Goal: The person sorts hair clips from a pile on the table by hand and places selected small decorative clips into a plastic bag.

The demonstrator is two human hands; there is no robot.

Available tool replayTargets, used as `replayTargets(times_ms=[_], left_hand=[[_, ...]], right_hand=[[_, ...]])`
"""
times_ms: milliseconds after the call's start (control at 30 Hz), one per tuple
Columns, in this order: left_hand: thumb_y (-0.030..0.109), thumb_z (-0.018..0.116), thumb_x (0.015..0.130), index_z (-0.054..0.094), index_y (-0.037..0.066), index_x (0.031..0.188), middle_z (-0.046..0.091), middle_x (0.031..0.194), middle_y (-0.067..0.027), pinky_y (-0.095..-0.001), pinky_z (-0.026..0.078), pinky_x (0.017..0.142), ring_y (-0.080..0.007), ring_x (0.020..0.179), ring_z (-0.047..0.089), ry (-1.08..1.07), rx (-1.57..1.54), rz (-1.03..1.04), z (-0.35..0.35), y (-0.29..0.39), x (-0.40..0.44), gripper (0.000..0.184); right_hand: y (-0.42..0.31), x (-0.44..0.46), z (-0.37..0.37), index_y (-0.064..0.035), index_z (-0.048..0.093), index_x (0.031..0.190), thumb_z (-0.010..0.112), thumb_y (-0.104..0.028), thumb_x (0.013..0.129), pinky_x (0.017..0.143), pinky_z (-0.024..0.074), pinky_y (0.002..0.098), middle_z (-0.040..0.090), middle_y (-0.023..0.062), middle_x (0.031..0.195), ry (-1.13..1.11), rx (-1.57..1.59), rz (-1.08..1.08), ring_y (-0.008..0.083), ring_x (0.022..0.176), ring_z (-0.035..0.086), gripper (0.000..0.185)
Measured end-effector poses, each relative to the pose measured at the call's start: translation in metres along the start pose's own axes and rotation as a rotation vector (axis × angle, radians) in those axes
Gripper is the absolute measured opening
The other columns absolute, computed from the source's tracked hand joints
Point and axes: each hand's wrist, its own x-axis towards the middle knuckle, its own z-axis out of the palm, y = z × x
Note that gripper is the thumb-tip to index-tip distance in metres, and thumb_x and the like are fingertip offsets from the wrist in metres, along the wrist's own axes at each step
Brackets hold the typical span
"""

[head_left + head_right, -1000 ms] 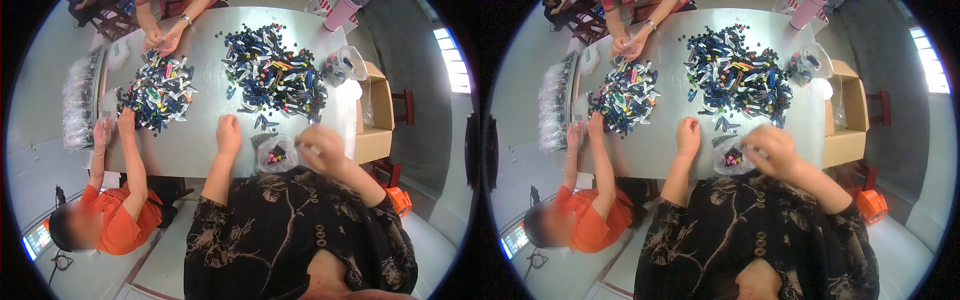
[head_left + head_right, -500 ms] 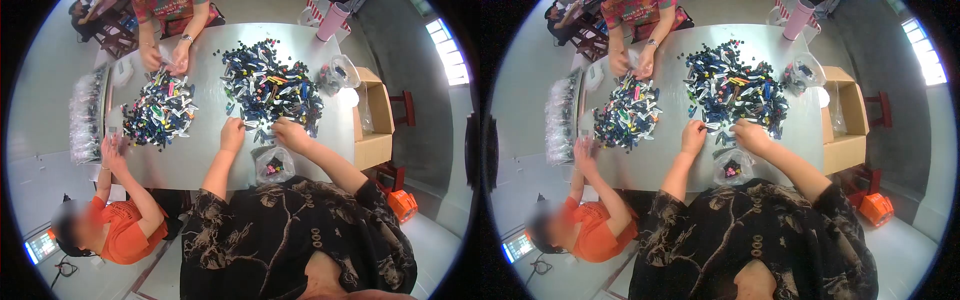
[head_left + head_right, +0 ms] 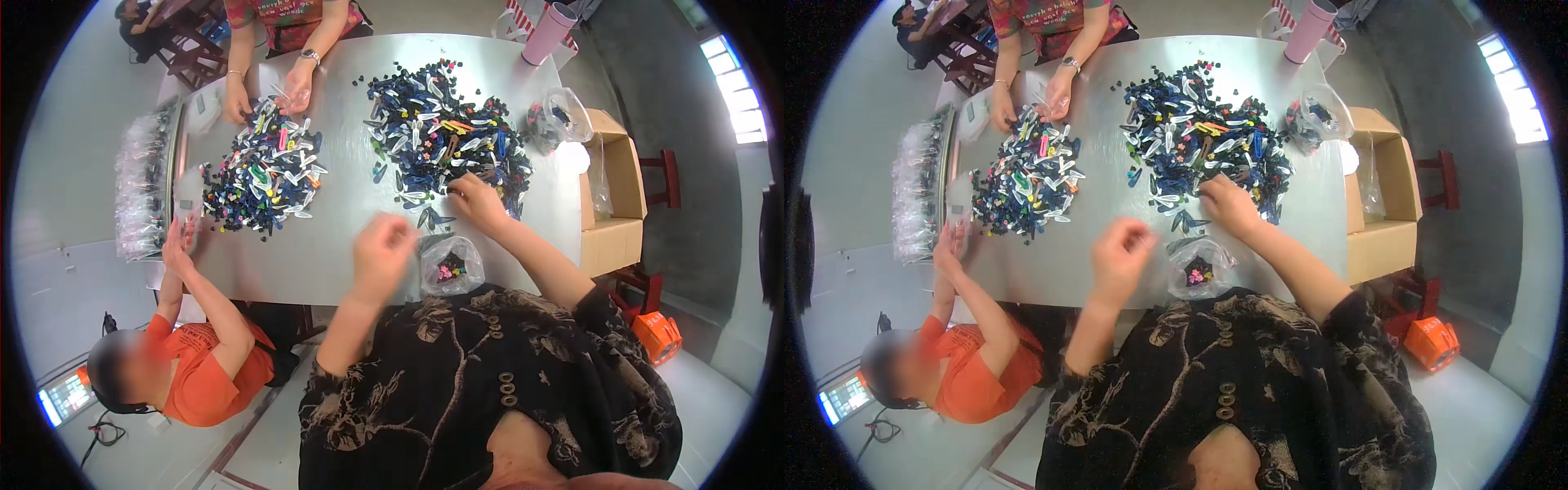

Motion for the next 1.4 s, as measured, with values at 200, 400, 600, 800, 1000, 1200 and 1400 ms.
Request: replayTargets(times_ms=[200,400,600,800,1000,1200,1400], left_hand=[[0.01,0.074,0.085,0.065,0.002,0.089,0.062,0.085,-0.0089,-0.032,0.048,0.061,-0.0206,0.071,0.061,-0.196,0.169,0.278,0.027,0.005,-0.021,0.013],[0.009,0.069,0.086,0.067,0.003,0.092,0.063,0.096,-0.013,-0.0394,0.052,0.073,-0.0295,0.083,0.064,0.109,0.266,-0.047,0.027,-0.117,0.03,0.009],[0.008,0.069,0.084,0.065,0.002,0.091,0.062,0.097,-0.0165,-0.043,0.051,0.08,-0.0351,0.089,0.063,0.104,0.385,0.026,0.055,-0.156,0.061,0.01],[0.008,0.07,0.084,0.063,0.002,0.087,0.062,0.089,-0.0151,-0.0437,0.051,0.076,-0.0349,0.084,0.062,0.046,0.431,-0.019,0.047,-0.161,0.059,0.01],[0.009,0.071,0.085,0.063,0.003,0.093,0.059,0.088,-0.0125,-0.0386,0.05,0.065,-0.0304,0.076,0.061,-0.011,0.233,0.105,0.009,0.005,0.001,0.013],[0.006,0.072,0.084,0.066,0.002,0.108,0.061,0.098,-0.0103,-0.0316,0.051,0.066,-0.0227,0.074,0.061,-0.26,0.177,0.218,0.026,0.021,-0.027,0.025],[0.006,0.071,0.088,0.066,0.0,0.112,0.063,0.1,-0.0047,-0.0264,0.05,0.071,-0.012,0.079,0.06,-0.131,0.012,-0.118,0.002,0.002,-0.032,0.025]], right_hand=[[-0.007,-0.027,-0.03,0.0002,0.067,0.105,0.072,-0.007,0.088,0.066,0.0511,0.0295,0.067,0.0112,0.09,0.196,0.199,0.158,0.0172,0.072,0.064,0.019],[-0.09,-0.054,-0.098,-0.0021,0.069,0.102,0.071,-0.004,0.085,0.064,0.0503,0.0281,0.067,0.0077,0.085,0.232,0.218,0.024,0.017,0.07,0.063,0.017],[-0.112,-0.062,-0.098,-0.0046,0.07,0.1,0.071,-0.003,0.081,0.061,0.0505,0.0322,0.065,0.009,0.083,-0.123,0.046,-0.369,0.0246,0.067,0.063,0.019],[-0.076,-0.074,-0.081,-0.0032,0.07,0.102,0.071,-0.006,0.086,0.06,0.0504,0.0358,0.063,0.0116,0.083,-0.027,0.122,-0.029,0.0249,0.066,0.063,0.017],[-0.041,-0.088,-0.079,-0.0033,0.07,0.099,0.07,-0.007,0.087,0.061,0.0511,0.0347,0.062,0.0123,0.08,0.022,0.074,0.093,0.0256,0.067,0.064,0.013],[0.019,-0.077,-0.061,-0.0043,0.07,0.094,0.065,-0.012,0.088,0.072,0.0529,0.0436,0.066,0.0147,0.087,0.145,0.006,0.284,0.0359,0.079,0.066,0.011],[0.083,-0.064,-0.058,-0.0054,0.064,0.111,0.074,-0.029,0.081,0.081,0.0526,0.046,0.066,0.0176,0.098,0.18,-0.12,0.716,0.0359,0.092,0.066,0.039]])
